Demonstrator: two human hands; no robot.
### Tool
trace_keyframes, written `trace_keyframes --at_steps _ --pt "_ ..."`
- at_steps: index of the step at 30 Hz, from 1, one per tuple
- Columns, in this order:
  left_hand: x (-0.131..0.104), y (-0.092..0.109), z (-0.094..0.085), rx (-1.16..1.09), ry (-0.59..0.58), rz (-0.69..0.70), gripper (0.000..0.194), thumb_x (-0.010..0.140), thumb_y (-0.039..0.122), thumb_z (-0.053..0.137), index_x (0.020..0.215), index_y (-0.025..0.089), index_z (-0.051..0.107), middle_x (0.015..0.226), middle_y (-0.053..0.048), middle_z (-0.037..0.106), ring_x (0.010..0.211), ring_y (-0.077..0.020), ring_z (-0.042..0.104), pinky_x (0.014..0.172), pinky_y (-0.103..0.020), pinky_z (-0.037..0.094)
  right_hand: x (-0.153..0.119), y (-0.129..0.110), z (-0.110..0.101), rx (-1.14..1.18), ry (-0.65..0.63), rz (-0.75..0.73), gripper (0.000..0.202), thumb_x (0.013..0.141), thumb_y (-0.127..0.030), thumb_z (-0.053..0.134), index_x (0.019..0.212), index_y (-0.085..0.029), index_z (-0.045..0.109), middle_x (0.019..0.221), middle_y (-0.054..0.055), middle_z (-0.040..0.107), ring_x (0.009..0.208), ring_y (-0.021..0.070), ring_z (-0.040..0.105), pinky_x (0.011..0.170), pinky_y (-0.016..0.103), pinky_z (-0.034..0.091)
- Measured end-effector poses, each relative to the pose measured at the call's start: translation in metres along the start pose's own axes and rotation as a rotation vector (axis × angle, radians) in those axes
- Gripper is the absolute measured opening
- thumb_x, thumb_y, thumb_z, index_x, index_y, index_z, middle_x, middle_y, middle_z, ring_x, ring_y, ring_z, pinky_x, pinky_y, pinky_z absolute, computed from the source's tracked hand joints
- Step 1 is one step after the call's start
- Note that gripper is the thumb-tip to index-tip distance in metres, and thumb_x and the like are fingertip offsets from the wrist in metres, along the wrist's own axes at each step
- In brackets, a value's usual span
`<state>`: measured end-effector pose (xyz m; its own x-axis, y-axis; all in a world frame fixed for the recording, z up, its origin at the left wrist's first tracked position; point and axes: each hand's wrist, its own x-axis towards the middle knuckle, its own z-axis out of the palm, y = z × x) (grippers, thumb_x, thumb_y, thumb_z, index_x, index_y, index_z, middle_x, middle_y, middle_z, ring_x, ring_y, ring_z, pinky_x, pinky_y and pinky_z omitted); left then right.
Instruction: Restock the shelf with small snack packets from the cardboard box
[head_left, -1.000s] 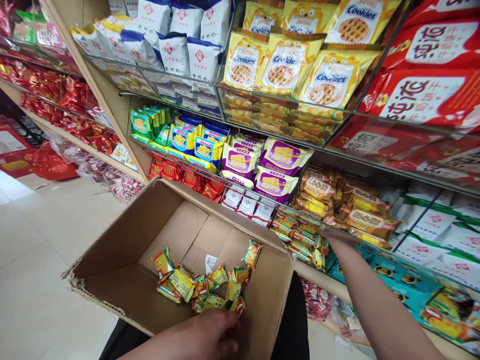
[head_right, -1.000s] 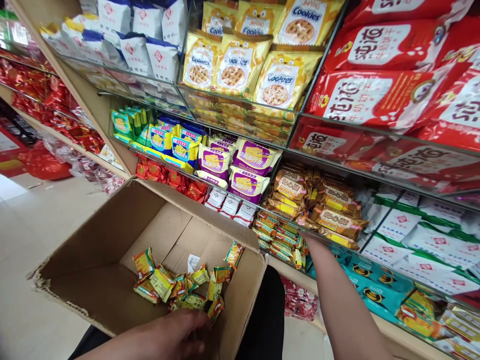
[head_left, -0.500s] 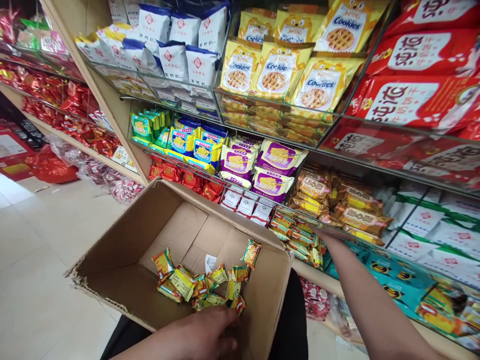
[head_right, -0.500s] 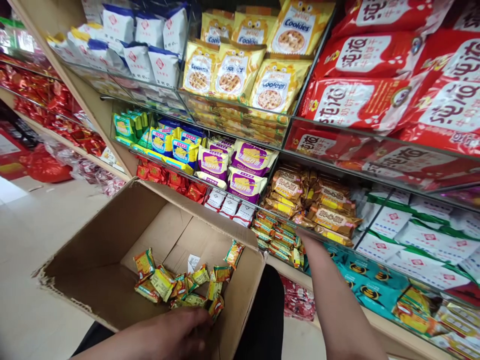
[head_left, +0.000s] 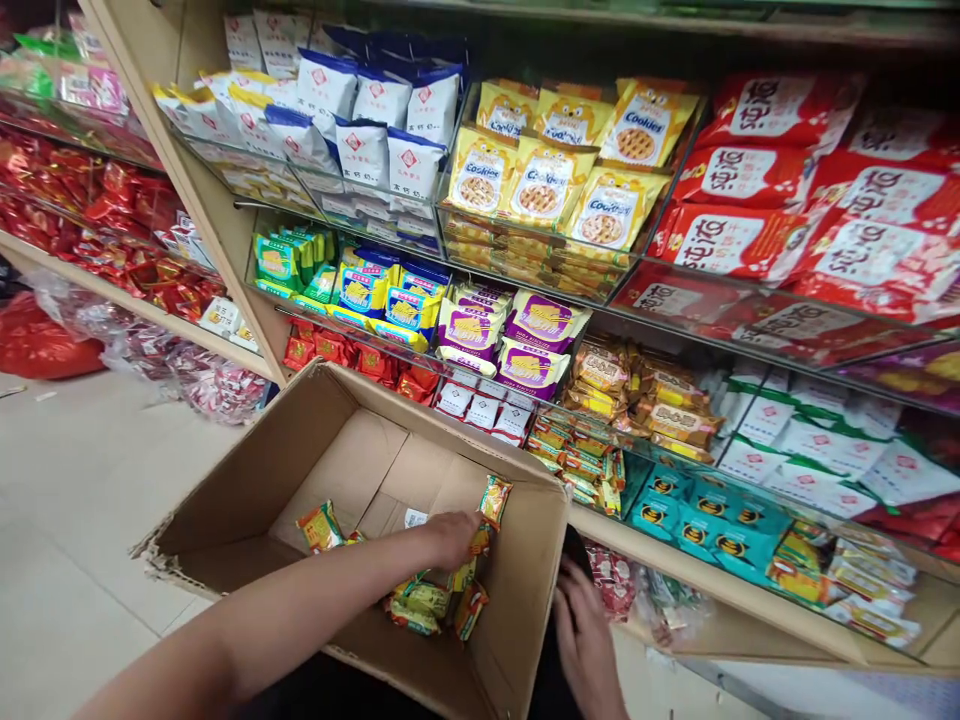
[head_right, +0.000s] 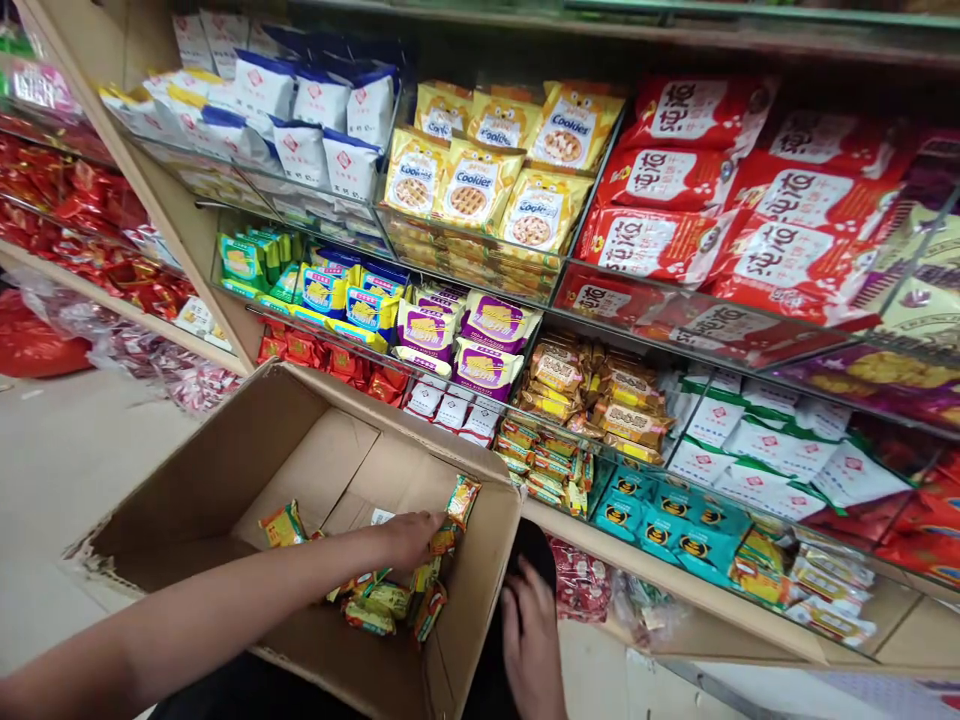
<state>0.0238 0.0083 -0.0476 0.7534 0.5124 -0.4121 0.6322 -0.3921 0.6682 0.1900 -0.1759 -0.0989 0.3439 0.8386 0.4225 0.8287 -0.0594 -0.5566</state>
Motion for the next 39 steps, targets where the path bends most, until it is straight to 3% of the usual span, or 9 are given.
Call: trace_keyframes --at_steps 5,10,15,19,22,25,30,34,39 --pt "0.007 -0.013 0.008 0.039 -0.018 -0.099 0.053 0.052 0.013 0.070 0.102 0.017 0.055 0.102 -0.007 0.062 0.090 -0.0264 0.058 0.078 -0.035 0.044 -0.009 -0.001 0.006 0.043 0.024 0.036 0.024 0.085 -0.030 0.043 0.084 -0.021 0.065 0.093 0.008 0.065 0.094 0.0239 0.058 0.082 0.044 0.047" --pt "-0.002 -0.008 -0.012 -0.032 0.031 -0.034 0.037 0.057 0.012 0.067 0.092 0.016 0.057 0.091 -0.003 0.061 0.086 -0.0231 0.057 0.077 -0.031 0.043 0.010 -0.008 -0.001 0.069 0.008 0.035 0.022 0.084 -0.029 0.044 0.082 -0.020 0.064 0.090 0.008 0.065 0.086 0.0222 0.058 0.075 0.040 0.048" --pt "-0.030 0.016 -0.034 -0.178 0.053 0.076 0.031 0.064 0.012 0.063 0.093 0.016 0.052 0.079 0.002 0.055 0.075 -0.0144 0.053 0.068 -0.024 0.041 0.023 -0.050 -0.017 0.116 0.226 0.081 0.022 0.084 -0.031 0.044 0.092 -0.018 0.061 0.102 0.011 0.060 0.100 0.0238 0.052 0.089 0.044 0.039" --pt "-0.066 0.045 -0.038 -0.545 -0.054 0.243 0.033 0.070 0.025 0.065 0.096 0.017 0.047 0.071 0.005 0.050 0.065 -0.0092 0.048 0.062 -0.022 0.039 0.036 -0.090 -0.030 0.351 0.254 0.263 0.040 0.084 -0.038 0.046 0.119 -0.019 0.047 0.121 0.012 0.051 0.106 0.0229 0.050 0.089 0.039 0.040" --pt "-0.085 0.061 -0.030 -0.886 -0.154 0.382 0.042 0.066 0.037 0.071 0.095 0.018 0.047 0.070 0.005 0.048 0.063 -0.0079 0.045 0.061 -0.022 0.037 0.050 -0.106 -0.030 0.657 0.144 0.489 0.039 0.082 -0.044 0.048 0.111 -0.018 0.050 0.107 0.010 0.058 0.091 0.0195 0.057 0.075 0.030 0.047" --pt "-0.089 0.067 -0.015 -1.023 0.001 0.405 0.050 0.068 0.044 0.068 0.103 0.021 0.042 0.078 0.003 0.046 0.066 -0.0081 0.044 0.061 -0.021 0.036 0.063 -0.113 -0.024 0.857 0.131 0.618 0.032 0.077 -0.048 0.054 0.086 -0.017 0.053 0.077 0.002 0.058 0.065 0.0144 0.056 0.058 0.025 0.047" --pt "-0.075 0.069 0.003 -1.079 0.444 0.354 0.039 0.072 0.049 0.063 0.081 0.020 0.038 0.068 0.006 0.038 0.061 -0.0076 0.038 0.057 -0.020 0.033 0.072 -0.126 -0.017 1.005 0.240 0.705 0.038 0.069 -0.049 0.063 0.087 -0.018 0.050 0.072 -0.003 0.054 0.057 0.0093 0.050 0.051 0.020 0.041" --pt "-0.069 0.071 0.005 -1.043 0.492 0.346 0.035 0.075 0.049 0.058 0.078 0.020 0.039 0.065 0.006 0.038 0.060 -0.0093 0.039 0.055 -0.021 0.035 0.072 -0.134 -0.013 1.117 0.274 0.801 0.041 0.069 -0.057 0.059 0.078 -0.019 0.046 0.064 -0.005 0.050 0.052 0.0075 0.044 0.045 0.018 0.036" --pt "-0.072 0.069 0.007 -0.808 0.577 0.319 0.024 0.085 0.042 0.042 0.076 0.020 0.040 0.067 0.005 0.039 0.060 -0.0112 0.039 0.056 -0.023 0.036 0.068 -0.125 -0.009 0.931 0.339 0.816 0.046 0.071 -0.063 0.052 0.076 -0.017 0.050 0.062 -0.004 0.049 0.052 0.0092 0.044 0.046 0.020 0.036"
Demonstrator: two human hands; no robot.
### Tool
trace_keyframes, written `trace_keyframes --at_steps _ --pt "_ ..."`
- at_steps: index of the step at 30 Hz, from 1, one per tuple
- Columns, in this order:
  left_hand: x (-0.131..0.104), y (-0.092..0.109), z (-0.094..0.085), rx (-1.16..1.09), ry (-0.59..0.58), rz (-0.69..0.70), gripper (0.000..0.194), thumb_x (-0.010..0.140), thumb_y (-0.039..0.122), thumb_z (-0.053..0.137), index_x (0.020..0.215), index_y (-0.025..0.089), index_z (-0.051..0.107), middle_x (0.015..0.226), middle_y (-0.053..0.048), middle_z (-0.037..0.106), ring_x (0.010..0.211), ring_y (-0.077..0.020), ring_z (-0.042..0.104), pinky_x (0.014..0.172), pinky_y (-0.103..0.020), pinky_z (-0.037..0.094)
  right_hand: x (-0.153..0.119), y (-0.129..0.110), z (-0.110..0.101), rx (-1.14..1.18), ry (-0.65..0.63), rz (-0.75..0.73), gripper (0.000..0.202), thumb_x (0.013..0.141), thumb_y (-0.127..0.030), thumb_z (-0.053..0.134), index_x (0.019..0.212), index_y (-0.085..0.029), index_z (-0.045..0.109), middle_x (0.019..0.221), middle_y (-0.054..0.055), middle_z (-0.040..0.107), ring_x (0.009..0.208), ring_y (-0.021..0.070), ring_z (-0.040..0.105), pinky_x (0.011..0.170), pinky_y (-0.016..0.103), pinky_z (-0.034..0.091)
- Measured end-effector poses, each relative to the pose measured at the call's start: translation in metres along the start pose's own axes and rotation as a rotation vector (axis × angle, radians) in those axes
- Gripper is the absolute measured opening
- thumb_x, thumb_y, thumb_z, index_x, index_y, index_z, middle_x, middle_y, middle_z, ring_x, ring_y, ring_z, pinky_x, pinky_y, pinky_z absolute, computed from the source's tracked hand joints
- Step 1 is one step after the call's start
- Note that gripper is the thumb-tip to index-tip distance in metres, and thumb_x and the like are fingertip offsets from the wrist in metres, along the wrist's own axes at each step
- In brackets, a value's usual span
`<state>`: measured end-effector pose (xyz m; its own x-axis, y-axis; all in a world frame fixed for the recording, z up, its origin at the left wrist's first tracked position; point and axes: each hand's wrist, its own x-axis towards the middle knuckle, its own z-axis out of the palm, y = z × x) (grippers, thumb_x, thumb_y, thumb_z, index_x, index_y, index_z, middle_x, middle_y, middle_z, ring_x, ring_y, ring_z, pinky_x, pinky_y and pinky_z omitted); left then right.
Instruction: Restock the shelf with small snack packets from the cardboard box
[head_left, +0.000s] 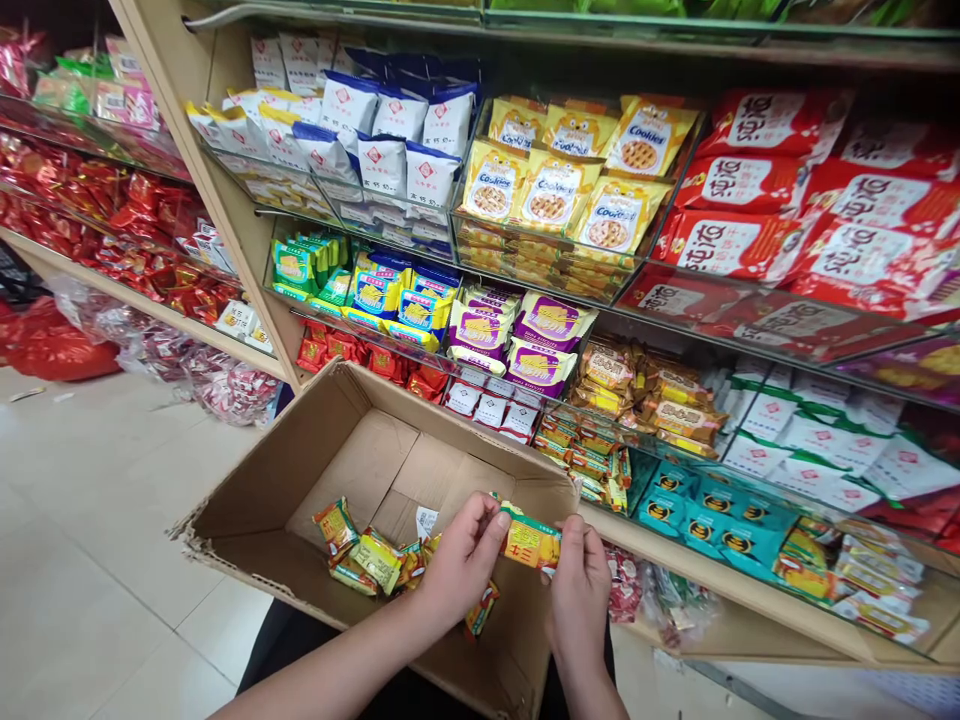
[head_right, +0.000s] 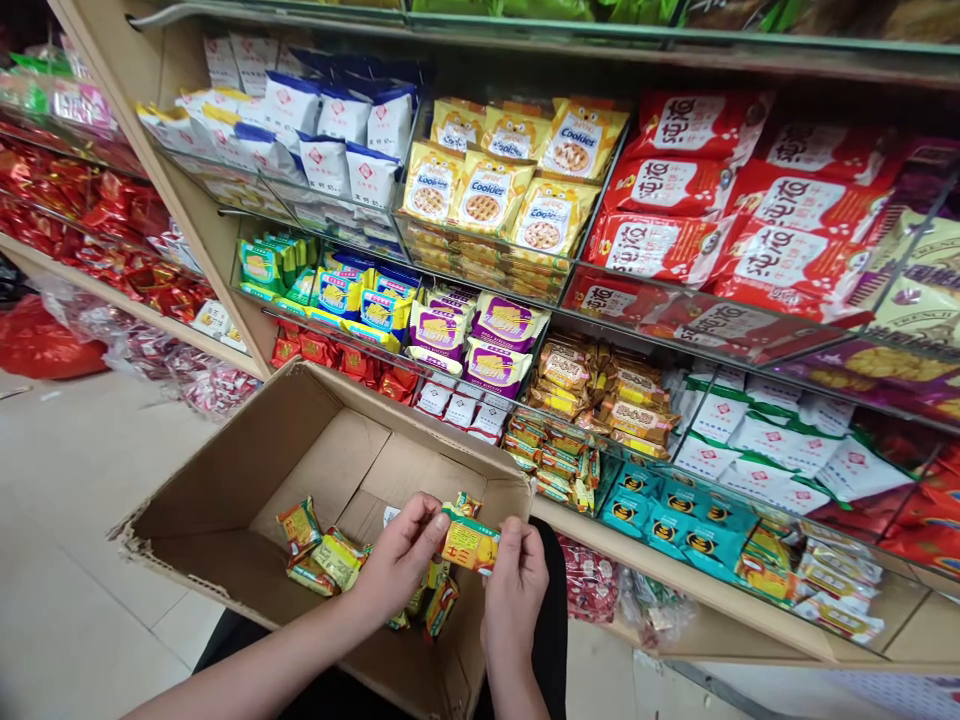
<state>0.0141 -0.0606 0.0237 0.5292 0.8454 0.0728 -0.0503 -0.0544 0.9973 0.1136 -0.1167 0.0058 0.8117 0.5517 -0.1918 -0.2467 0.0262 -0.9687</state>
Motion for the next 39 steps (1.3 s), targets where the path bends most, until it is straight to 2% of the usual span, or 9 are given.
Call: trace_keyframes --at_steps 5,10,14,21,24,27,33,36,39 --pt "-0.002 -0.002 -0.006 0.470 0.062 0.134 0.019 0.090 0.030 0.033 0.077 0.020 0.041 0.070 0.001 0.046 0.066 -0.0140 0.044 0.062 -0.026 0.034 0.003 0.009 -0.005 -0.089 0.041 -0.118 0.042 0.077 -0.059 0.048 0.071 -0.017 0.049 0.064 -0.004 0.049 0.058 0.0094 0.044 0.051 0.020 0.037" --pt "-0.001 -0.004 -0.010 0.610 0.005 0.140 0.016 0.091 0.027 0.029 0.079 0.021 0.038 0.068 0.001 0.048 0.061 -0.0151 0.045 0.058 -0.026 0.033 0.004 0.012 -0.008 -0.117 0.018 -0.171 0.039 0.078 -0.055 0.048 0.068 -0.018 0.046 0.064 -0.004 0.047 0.058 0.0087 0.043 0.050 0.020 0.034" --pt "-0.004 -0.003 -0.008 0.531 0.033 0.150 0.013 0.089 0.025 0.029 0.080 0.022 0.037 0.068 0.001 0.048 0.059 -0.0145 0.045 0.056 -0.025 0.033 0.003 0.007 -0.009 -0.068 0.005 -0.142 0.037 0.076 -0.053 0.052 0.066 -0.018 0.043 0.061 -0.005 0.047 0.056 0.0086 0.044 0.048 0.019 0.034" --pt "-0.009 0.000 0.005 0.208 0.129 0.043 0.021 0.088 0.034 0.033 0.072 0.021 0.038 0.064 0.004 0.038 0.058 -0.0131 0.038 0.054 -0.023 0.033 0.000 -0.011 0.001 0.231 0.010 0.156 0.039 0.070 -0.056 0.056 0.079 -0.019 0.048 0.068 -0.003 0.056 0.055 0.0113 0.053 0.046 0.021 0.038" --pt "-0.007 -0.001 0.005 0.096 0.098 -0.019 0.025 0.088 0.039 0.033 0.073 0.021 0.039 0.062 0.005 0.036 0.057 -0.0121 0.036 0.054 -0.023 0.033 0.002 -0.006 0.000 0.170 -0.006 0.084 0.038 0.072 -0.055 0.055 0.082 -0.018 0.050 0.069 -0.002 0.057 0.056 0.0114 0.053 0.046 0.021 0.037" --pt "-0.005 -0.002 0.002 0.102 0.067 -0.053 0.028 0.088 0.042 0.034 0.071 0.020 0.041 0.062 0.005 0.036 0.059 -0.0117 0.036 0.057 -0.023 0.033 0.004 0.005 -0.006 0.036 -0.013 -0.052 0.038 0.076 -0.055 0.049 0.079 -0.017 0.051 0.064 -0.002 0.055 0.057 0.0112 0.052 0.046 0.020 0.035" --pt "-0.005 -0.006 -0.002 0.156 0.088 0.013 0.028 0.085 0.040 0.040 0.066 0.020 0.039 0.060 0.006 0.035 0.057 -0.0110 0.034 0.055 -0.023 0.030 0.003 0.014 -0.010 -0.091 -0.039 -0.115 0.041 0.076 -0.057 0.048 0.069 -0.017 0.047 0.058 -0.004 0.050 0.053 0.0093 0.046 0.045 0.020 0.032" --pt "-0.009 -0.005 0.001 0.080 0.138 0.032 0.029 0.084 0.042 0.042 0.066 0.020 0.039 0.060 0.005 0.035 0.057 -0.0107 0.033 0.054 -0.022 0.031 -0.003 0.002 -0.004 0.020 -0.051 0.005 0.042 0.071 -0.059 0.054 0.070 -0.018 0.045 0.056 -0.006 0.047 0.048 0.0081 0.043 0.040 0.019 0.029" --pt "-0.012 -0.001 0.008 -0.126 0.149 -0.049 0.032 0.082 0.048 0.042 0.066 0.020 0.036 0.059 0.007 0.032 0.052 -0.0093 0.031 0.050 -0.021 0.031 -0.009 -0.014 0.001 0.155 -0.045 0.223 0.044 0.065 -0.060 0.059 0.069 -0.020 0.041 0.049 -0.009 0.040 0.038 0.0065 0.035 0.034 0.019 0.024"
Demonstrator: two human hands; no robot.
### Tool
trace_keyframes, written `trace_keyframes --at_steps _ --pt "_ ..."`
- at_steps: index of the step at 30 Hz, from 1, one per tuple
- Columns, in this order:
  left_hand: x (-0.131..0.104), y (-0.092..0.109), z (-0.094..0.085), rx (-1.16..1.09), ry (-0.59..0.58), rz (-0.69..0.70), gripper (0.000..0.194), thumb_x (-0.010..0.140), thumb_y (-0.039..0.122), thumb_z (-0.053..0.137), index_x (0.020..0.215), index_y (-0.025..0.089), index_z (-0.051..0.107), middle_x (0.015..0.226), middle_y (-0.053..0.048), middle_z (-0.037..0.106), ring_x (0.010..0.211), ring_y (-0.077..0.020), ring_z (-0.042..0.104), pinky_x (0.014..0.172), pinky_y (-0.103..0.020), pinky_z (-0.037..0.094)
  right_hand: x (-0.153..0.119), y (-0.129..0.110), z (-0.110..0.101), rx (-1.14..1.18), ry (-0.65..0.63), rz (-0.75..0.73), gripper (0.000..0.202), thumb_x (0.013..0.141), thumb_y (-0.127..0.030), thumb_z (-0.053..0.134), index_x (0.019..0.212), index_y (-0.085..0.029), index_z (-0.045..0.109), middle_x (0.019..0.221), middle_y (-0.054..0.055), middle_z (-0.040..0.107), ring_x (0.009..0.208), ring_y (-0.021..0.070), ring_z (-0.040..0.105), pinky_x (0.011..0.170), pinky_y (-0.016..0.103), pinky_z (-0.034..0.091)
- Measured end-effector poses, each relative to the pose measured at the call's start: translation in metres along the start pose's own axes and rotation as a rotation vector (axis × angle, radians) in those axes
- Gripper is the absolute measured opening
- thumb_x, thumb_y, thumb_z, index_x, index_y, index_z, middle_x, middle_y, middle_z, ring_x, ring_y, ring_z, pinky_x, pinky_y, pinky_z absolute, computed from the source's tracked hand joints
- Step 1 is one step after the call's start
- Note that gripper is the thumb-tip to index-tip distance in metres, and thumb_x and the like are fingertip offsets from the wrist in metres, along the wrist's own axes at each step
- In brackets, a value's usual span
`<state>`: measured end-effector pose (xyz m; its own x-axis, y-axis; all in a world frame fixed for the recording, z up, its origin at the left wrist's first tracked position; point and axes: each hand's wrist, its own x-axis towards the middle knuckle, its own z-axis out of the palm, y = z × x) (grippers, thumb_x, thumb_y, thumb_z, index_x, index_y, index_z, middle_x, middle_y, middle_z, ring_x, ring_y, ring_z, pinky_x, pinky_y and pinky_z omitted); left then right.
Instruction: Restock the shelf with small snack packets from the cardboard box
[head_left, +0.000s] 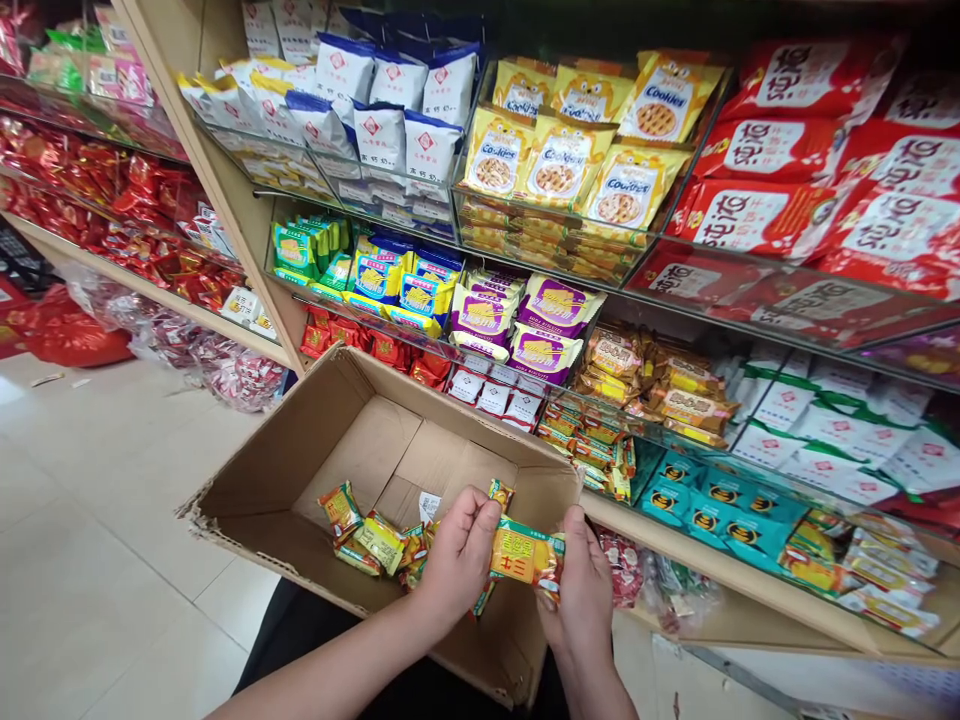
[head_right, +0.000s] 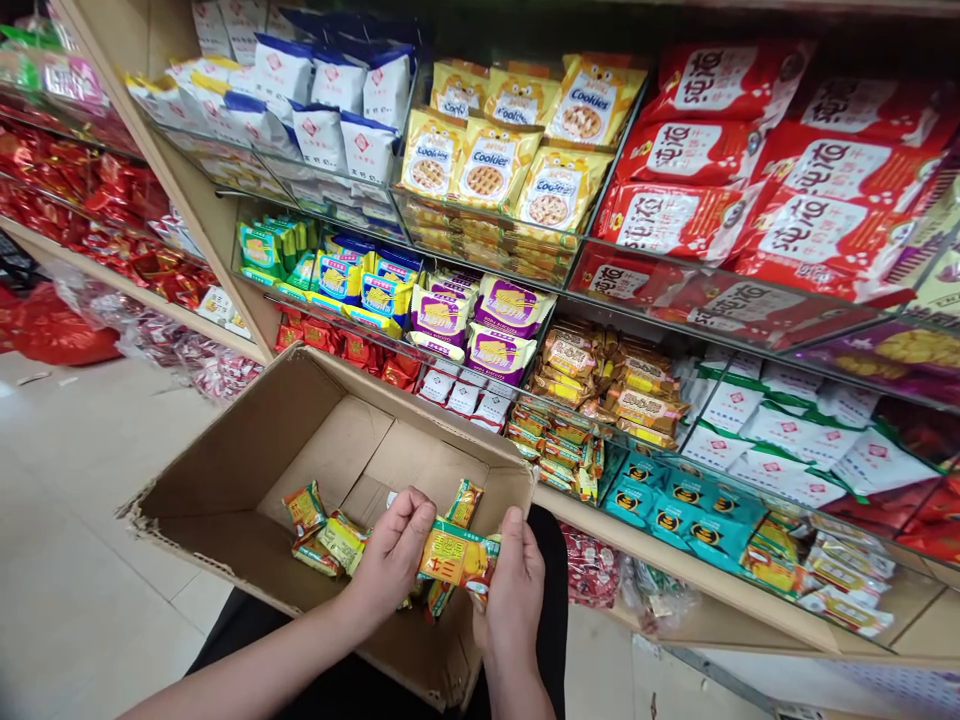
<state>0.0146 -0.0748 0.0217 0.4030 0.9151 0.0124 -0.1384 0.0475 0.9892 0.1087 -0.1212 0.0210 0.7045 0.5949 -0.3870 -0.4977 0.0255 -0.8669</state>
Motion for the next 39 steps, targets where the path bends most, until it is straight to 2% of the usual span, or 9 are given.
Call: trace_keyframes --at_steps 4,8,12,16,20,23,28,32,39 --pt "0.001 0.004 0.003 -0.100 0.028 -0.047 0.035 0.080 0.051 0.047 0.067 0.020 0.037 0.057 0.007 0.033 0.049 -0.0081 0.031 0.047 -0.020 0.031 -0.004 -0.007 0.000 -0.013 -0.025 0.106 0.044 0.068 -0.062 0.056 0.070 -0.021 0.040 0.049 -0.009 0.039 0.037 0.0069 0.036 0.032 0.018 0.022" --pt "0.005 0.007 0.001 -0.069 0.147 0.029 0.032 0.081 0.049 0.047 0.069 0.020 0.039 0.060 0.006 0.037 0.052 -0.0087 0.035 0.049 -0.020 0.034 -0.011 0.007 -0.006 0.069 -0.329 -0.039 0.049 0.068 -0.067 0.052 0.084 -0.021 0.049 0.071 -0.001 0.056 0.059 0.0121 0.053 0.045 0.021 0.038" --pt "0.003 0.006 0.001 0.001 0.166 0.086 0.029 0.084 0.045 0.045 0.070 0.020 0.041 0.062 0.005 0.039 0.055 -0.0095 0.038 0.052 -0.020 0.036 -0.020 0.025 -0.011 0.065 -0.462 -0.044 0.034 0.068 -0.046 0.065 0.090 -0.021 0.056 0.088 0.005 0.063 0.083 0.0176 0.058 0.067 0.028 0.046" --pt "0.000 0.008 -0.006 0.068 0.033 0.080 0.024 0.085 0.040 0.045 0.075 0.018 0.046 0.067 0.002 0.047 0.063 -0.0112 0.046 0.059 -0.022 0.041 -0.016 0.019 -0.025 -0.085 -0.355 -0.086 0.028 0.069 -0.041 0.065 0.085 -0.018 0.060 0.083 0.005 0.064 0.082 0.0191 0.058 0.071 0.030 0.046" --pt "0.005 0.022 -0.020 0.133 -0.293 0.108 0.035 0.077 0.032 0.059 0.109 0.019 0.049 0.100 -0.007 0.058 0.089 -0.0171 0.053 0.079 -0.029 0.043 -0.011 0.001 -0.038 -0.431 -0.652 -0.115 0.027 0.072 -0.037 0.063 0.090 -0.016 0.061 0.079 0.005 0.063 0.074 0.0187 0.058 0.069 0.031 0.046" --pt "0.008 0.030 -0.023 0.171 -0.440 -0.028 0.030 0.072 0.029 0.065 0.099 0.018 0.058 0.086 -0.003 0.062 0.076 -0.0148 0.056 0.070 -0.026 0.045 -0.013 -0.002 -0.040 -0.535 -0.792 -0.174 0.019 0.079 -0.034 0.056 0.088 -0.017 0.058 0.078 0.003 0.059 0.073 0.0163 0.055 0.069 0.029 0.045" --pt "0.005 0.027 -0.011 -0.115 -0.222 -0.233 0.034 0.061 0.035 0.073 0.087 0.015 0.061 0.069 0.001 0.062 0.058 -0.0104 0.054 0.056 -0.022 0.044 -0.015 0.006 -0.043 -0.479 -0.729 -0.189 0.018 0.080 -0.035 0.056 0.084 -0.018 0.054 0.077 0.001 0.056 0.071 0.0143 0.053 0.066 0.026 0.044" --pt "0.006 0.027 -0.008 -0.218 -0.081 -0.228 0.035 0.059 0.038 0.074 0.084 0.015 0.062 0.067 -0.001 0.066 0.061 -0.0133 0.059 0.059 -0.025 0.046 -0.010 -0.004 -0.053 -0.519 -0.636 -0.230 0.024 0.076 -0.039 0.058 0.086 -0.017 0.057 0.075 0.002 0.058 0.066 0.0139 0.053 0.059 0.024 0.044" --pt "0.012 0.021 -0.032 -0.172 0.007 -0.224 0.036 0.064 0.041 0.070 0.085 0.016 0.056 0.069 -0.001 0.065 0.063 -0.0117 0.059 0.063 -0.024 0.044 0.057 -0.030 -0.096 -0.551 -0.032 -0.424 0.060 0.067 -0.048 0.065 0.113 -0.017 0.044 0.076 0.005 0.063 0.060 0.0173 0.058 0.054 0.027 0.046"
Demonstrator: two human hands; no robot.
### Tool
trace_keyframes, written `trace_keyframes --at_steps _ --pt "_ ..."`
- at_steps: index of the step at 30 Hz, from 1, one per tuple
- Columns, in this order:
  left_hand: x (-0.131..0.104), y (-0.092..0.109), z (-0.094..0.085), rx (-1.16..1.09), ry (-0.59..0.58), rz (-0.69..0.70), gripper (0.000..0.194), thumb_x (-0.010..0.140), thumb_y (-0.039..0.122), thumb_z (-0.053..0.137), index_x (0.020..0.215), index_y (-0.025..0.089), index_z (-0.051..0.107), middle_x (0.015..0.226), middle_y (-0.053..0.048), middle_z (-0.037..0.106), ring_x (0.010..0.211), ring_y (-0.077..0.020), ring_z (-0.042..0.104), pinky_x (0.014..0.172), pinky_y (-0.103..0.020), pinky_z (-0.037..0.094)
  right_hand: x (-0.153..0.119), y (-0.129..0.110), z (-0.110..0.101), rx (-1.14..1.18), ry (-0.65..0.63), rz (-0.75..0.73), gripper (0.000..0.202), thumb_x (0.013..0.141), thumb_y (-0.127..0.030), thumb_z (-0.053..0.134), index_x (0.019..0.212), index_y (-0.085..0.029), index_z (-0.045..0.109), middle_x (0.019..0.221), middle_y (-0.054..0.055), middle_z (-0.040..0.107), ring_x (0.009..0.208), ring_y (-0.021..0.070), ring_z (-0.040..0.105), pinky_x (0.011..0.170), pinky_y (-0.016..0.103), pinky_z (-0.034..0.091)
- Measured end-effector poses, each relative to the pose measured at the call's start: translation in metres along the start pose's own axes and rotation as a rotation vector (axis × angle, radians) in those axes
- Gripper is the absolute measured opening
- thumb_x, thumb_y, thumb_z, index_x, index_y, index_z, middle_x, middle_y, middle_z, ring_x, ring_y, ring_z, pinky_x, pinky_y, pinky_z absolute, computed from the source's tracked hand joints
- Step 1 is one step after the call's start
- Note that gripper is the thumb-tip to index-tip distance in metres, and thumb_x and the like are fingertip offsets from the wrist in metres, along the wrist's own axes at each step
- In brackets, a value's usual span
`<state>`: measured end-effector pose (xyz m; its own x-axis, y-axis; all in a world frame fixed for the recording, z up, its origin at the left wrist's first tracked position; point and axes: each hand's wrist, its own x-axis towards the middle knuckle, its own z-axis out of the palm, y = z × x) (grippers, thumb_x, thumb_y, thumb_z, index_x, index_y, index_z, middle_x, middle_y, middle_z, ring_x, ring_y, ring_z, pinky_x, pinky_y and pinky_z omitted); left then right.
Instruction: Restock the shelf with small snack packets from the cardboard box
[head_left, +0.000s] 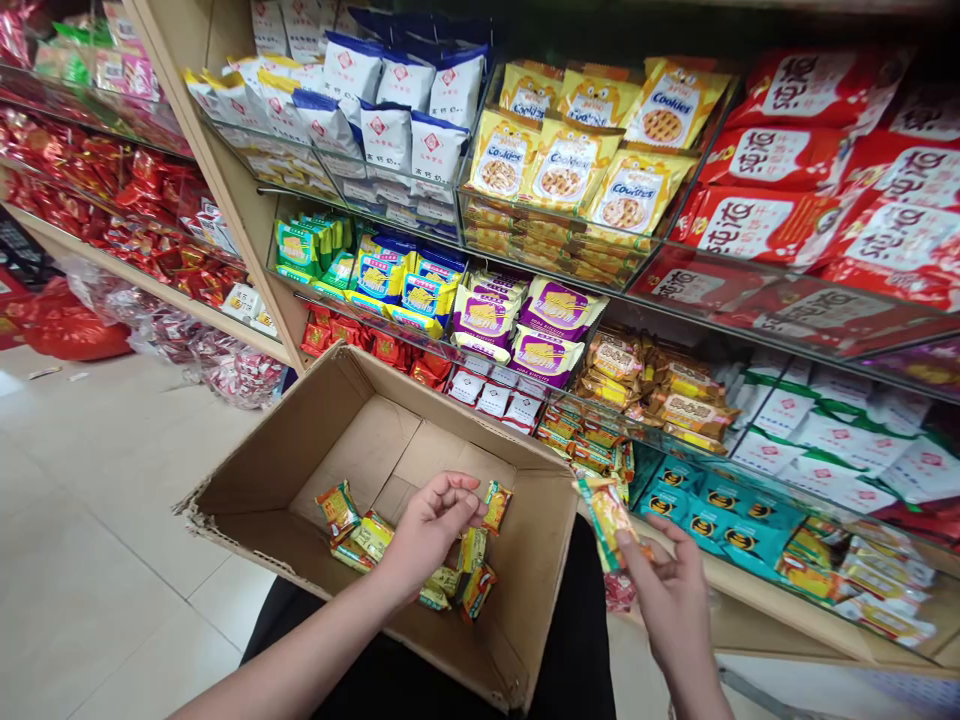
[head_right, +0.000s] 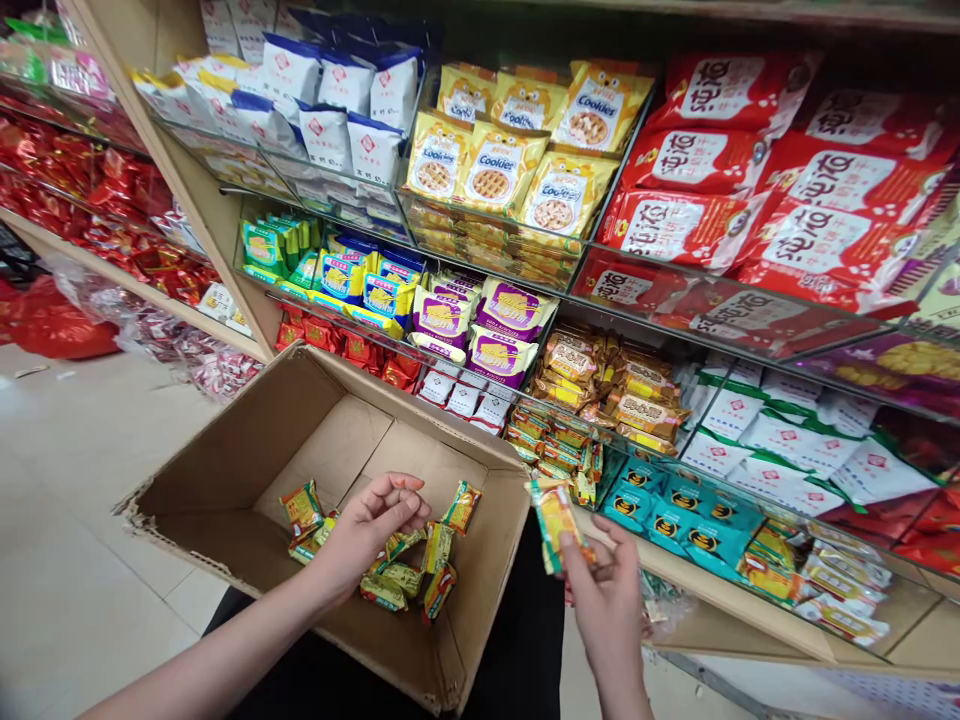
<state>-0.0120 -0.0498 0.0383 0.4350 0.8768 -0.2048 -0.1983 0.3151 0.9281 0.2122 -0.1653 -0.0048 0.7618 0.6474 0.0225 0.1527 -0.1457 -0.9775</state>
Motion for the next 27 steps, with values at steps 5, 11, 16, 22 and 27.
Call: trace_keyframes --at_steps 5,11,16,22,27 --pt "-0.005 -0.015 -0.011 0.104 -0.112 -0.083 0.036 0.065 0.046 0.068 0.080 0.015 0.055 0.067 0.000 0.063 0.059 -0.0107 0.056 0.058 -0.023 0.042 0.070 0.031 -0.012 -0.753 0.150 -0.150 0.039 0.083 -0.043 0.045 0.109 -0.014 0.048 0.076 0.008 0.064 0.067 0.0200 0.062 0.063 0.028 0.045" --pt "-0.004 -0.025 -0.021 0.136 -0.178 -0.085 0.036 0.065 0.046 0.069 0.078 0.016 0.055 0.066 0.000 0.062 0.061 -0.0117 0.056 0.063 -0.027 0.044 0.125 0.028 0.001 -1.086 0.159 -0.188 0.034 0.086 -0.033 0.041 0.108 -0.009 0.052 0.082 0.018 0.063 0.073 0.0268 0.061 0.066 0.034 0.042" --pt "-0.006 -0.026 -0.027 0.190 -0.175 -0.109 0.035 0.065 0.046 0.069 0.078 0.016 0.055 0.067 0.000 0.062 0.063 -0.0124 0.057 0.063 -0.026 0.042 0.151 0.027 0.015 -1.275 0.044 -0.214 0.027 0.085 -0.020 0.039 0.095 -0.004 0.059 0.073 0.021 0.062 0.070 0.0265 0.063 0.063 0.033 0.043" --pt "-0.006 -0.033 -0.030 0.254 -0.234 -0.117 0.033 0.068 0.045 0.066 0.078 0.016 0.054 0.067 0.001 0.059 0.064 -0.0120 0.053 0.064 -0.025 0.040 0.166 0.025 0.024 -1.411 -0.063 -0.300 0.030 0.080 -0.003 0.034 0.080 -0.003 0.064 0.073 0.021 0.063 0.073 0.0284 0.064 0.063 0.034 0.045" --pt "-0.005 -0.038 -0.033 0.520 -0.317 -0.085 0.021 0.078 0.037 0.053 0.083 0.016 0.053 0.071 0.000 0.056 0.067 -0.0126 0.051 0.063 -0.025 0.040 0.179 0.025 0.029 -1.447 -0.049 -0.311 0.031 0.082 -0.006 0.034 0.080 -0.003 0.065 0.074 0.021 0.062 0.076 0.0300 0.063 0.062 0.036 0.045"
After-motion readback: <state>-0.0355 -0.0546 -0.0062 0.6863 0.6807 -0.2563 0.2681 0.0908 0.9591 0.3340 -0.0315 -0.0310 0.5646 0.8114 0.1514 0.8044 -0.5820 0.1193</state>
